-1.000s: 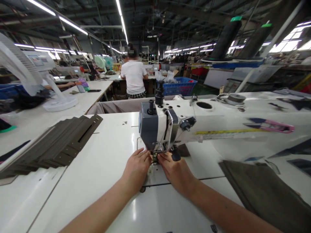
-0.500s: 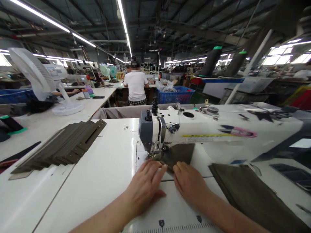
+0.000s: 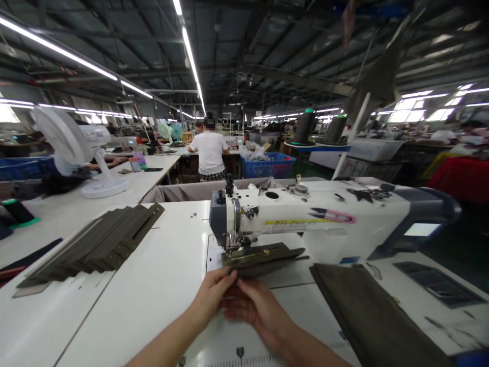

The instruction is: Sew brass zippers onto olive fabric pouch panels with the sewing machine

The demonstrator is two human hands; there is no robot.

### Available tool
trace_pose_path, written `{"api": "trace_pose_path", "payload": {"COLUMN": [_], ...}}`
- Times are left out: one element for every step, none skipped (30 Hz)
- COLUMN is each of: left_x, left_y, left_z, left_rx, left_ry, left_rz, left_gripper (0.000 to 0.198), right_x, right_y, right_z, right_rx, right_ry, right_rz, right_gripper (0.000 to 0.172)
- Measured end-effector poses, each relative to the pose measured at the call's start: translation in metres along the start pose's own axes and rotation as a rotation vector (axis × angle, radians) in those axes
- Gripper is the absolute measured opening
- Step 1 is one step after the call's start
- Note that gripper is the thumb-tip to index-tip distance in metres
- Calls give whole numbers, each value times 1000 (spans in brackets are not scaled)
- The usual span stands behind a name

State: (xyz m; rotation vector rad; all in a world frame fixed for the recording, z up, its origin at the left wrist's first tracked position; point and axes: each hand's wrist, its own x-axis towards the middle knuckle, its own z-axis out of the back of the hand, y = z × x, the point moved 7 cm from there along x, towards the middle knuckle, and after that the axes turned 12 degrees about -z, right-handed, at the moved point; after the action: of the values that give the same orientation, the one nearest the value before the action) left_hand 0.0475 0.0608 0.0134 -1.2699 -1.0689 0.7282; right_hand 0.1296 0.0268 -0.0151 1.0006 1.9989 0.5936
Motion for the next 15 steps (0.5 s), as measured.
{"api": "trace_pose_path", "payload": {"left_x": [0, 1, 2, 3, 4, 4, 5, 4, 4, 3, 2, 2, 2, 3, 5], "left_y": [0, -2, -3, -5, -5, -5, -2, 1, 5, 9, 11, 12, 11, 9, 4], "left_z": [1, 2, 2, 3, 4, 3, 2, 0, -3, -6, -9, -11, -11, -12, -10], "left_rx": [-54, -99, -135, -162, -179, -187, -192, -200, -213, -233, -259, -287, -310, -321, -315], "left_ry": [-8, -9, -7, -5, -4, -4, -3, 2, 7, 8, 6, 1, -1, 8, 24], "left_rz": [37, 64, 80, 86, 88, 91, 98, 110, 124, 136, 142, 142, 142, 137, 122], "left_gripper": [36, 36, 36, 35, 33, 31, 30, 29, 29, 30, 30, 29, 28, 28, 28], "right_x": [4, 6, 7, 7, 5, 4, 4, 4, 4, 6, 8, 10, 11, 9, 6], "right_y": [6, 11, 15, 17, 19, 19, 18, 17, 16, 15, 14, 14, 17, 22, 27], "right_z": [2, 4, 6, 7, 6, 4, 2, 0, -1, -1, 0, 2, 4, 6, 8], "right_rx": [-39, -81, -115, -137, -145, -139, -125, -105, -88, -78, -88, -150, -308, -537, -804], "right_ry": [-48, -93, -114, -111, -84, -43, -7, 15, 22, 24, 23, 13, -21, -76, -147], "right_rz": [19, 34, 35, 30, 18, -5, -32, -53, -57, -47, -22, 31, 127, 251, 388], "right_gripper": [42, 40, 39, 40, 43, 46, 49, 51, 53, 54, 54, 53, 49, 42, 38]}}
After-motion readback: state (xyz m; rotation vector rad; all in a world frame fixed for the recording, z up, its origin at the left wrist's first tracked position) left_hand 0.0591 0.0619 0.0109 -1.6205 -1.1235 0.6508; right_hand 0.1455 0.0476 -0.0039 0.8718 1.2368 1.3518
